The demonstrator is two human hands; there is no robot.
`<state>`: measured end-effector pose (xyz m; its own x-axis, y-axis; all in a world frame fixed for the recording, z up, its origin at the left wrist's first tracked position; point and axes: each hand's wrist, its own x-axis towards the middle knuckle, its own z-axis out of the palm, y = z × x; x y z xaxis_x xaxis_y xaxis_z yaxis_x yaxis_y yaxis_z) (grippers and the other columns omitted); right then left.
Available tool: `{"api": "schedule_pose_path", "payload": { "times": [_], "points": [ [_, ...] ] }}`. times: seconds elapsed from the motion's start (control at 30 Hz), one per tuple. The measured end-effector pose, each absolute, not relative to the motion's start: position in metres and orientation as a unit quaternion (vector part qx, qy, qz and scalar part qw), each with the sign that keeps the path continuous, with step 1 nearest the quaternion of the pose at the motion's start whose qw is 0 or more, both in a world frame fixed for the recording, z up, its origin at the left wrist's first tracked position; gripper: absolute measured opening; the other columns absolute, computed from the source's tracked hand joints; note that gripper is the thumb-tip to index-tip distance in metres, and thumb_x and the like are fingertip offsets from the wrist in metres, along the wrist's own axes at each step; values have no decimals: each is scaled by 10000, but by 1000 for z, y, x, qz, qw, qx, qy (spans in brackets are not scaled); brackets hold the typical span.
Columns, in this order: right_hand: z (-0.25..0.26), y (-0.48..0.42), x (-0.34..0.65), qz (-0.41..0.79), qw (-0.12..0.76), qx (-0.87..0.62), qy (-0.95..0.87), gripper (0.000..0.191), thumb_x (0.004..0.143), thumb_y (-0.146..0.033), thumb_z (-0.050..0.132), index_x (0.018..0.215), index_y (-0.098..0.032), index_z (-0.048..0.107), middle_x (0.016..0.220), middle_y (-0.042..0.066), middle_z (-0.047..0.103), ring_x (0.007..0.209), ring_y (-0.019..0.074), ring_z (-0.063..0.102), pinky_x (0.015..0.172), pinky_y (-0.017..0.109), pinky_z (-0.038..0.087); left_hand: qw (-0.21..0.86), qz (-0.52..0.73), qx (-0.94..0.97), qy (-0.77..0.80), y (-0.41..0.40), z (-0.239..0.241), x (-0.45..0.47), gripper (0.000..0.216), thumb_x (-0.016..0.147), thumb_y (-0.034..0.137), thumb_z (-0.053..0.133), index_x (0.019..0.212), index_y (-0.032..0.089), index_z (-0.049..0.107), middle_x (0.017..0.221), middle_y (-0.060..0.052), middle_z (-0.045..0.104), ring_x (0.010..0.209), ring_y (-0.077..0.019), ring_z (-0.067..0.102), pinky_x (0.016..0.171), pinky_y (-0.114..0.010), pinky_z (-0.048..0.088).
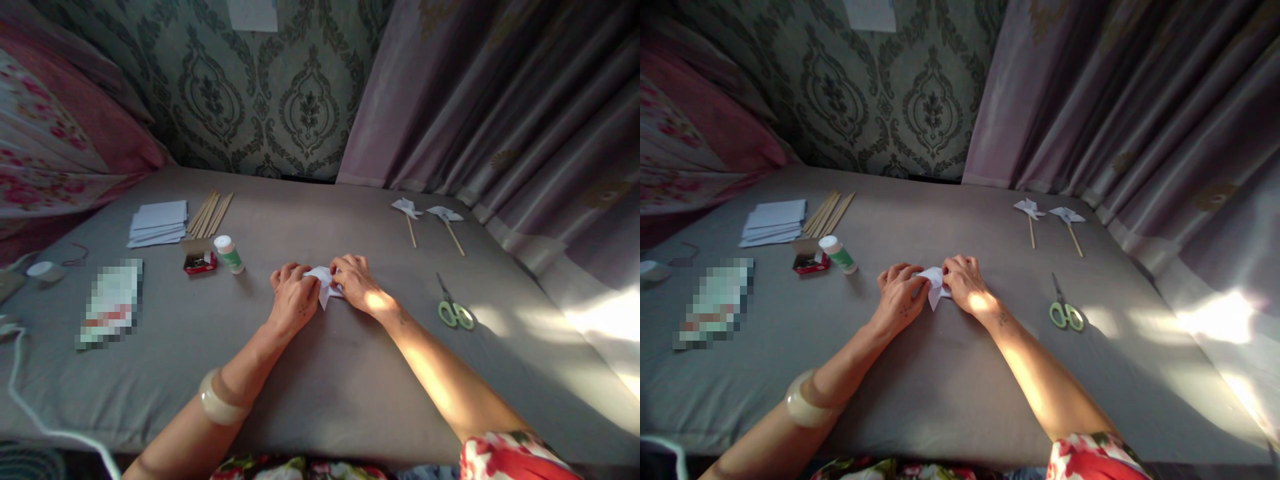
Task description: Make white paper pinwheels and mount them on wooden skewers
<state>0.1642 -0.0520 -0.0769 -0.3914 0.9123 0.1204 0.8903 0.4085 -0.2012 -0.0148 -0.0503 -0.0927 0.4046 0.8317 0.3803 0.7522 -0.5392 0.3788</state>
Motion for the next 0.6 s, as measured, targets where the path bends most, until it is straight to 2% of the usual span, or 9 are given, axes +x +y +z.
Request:
{"api": "schedule_pose_path", "payload": {
  "times": [0.2,0.4,0.5,0.6],
  "points": [
    [-75,-46,163,56,73,-549,-831,197,811,-88,578,714,-189,717,1015,70,646,1009,231,467,858,397,292,76,253,838,477,-51,-91,-13,230,898,326,516,868,230,723,1143,-63,680,1118,-302,484,943,-510,297],
    [-72,-42,162,64,64,-574,-814,298,803,-42,508,733,-213,741,973,76,663,992,240,492,859,410,324,84,236,838,485,-50,-94,-12,242,838,428,595,847,214,707,1141,-79,674,1148,-320,464,965,-506,288],
    [-73,-44,166,71,99,-581,-805,321,801,-46,493,778,-234,752,972,68,669,979,237,513,872,416,347,97,229,834,493,-49,-95,-12,208,822,400,616,842,209,697,1110,-71,682,1140,-312,467,964,-495,291],
    [-78,-48,175,90,188,-590,-780,341,805,-55,469,850,-254,742,987,40,680,953,214,547,878,399,383,106,225,831,497,-47,-96,-12,142,801,338,640,836,211,694,1084,-68,688,1131,-305,472,958,-483,298]
  ]
}}
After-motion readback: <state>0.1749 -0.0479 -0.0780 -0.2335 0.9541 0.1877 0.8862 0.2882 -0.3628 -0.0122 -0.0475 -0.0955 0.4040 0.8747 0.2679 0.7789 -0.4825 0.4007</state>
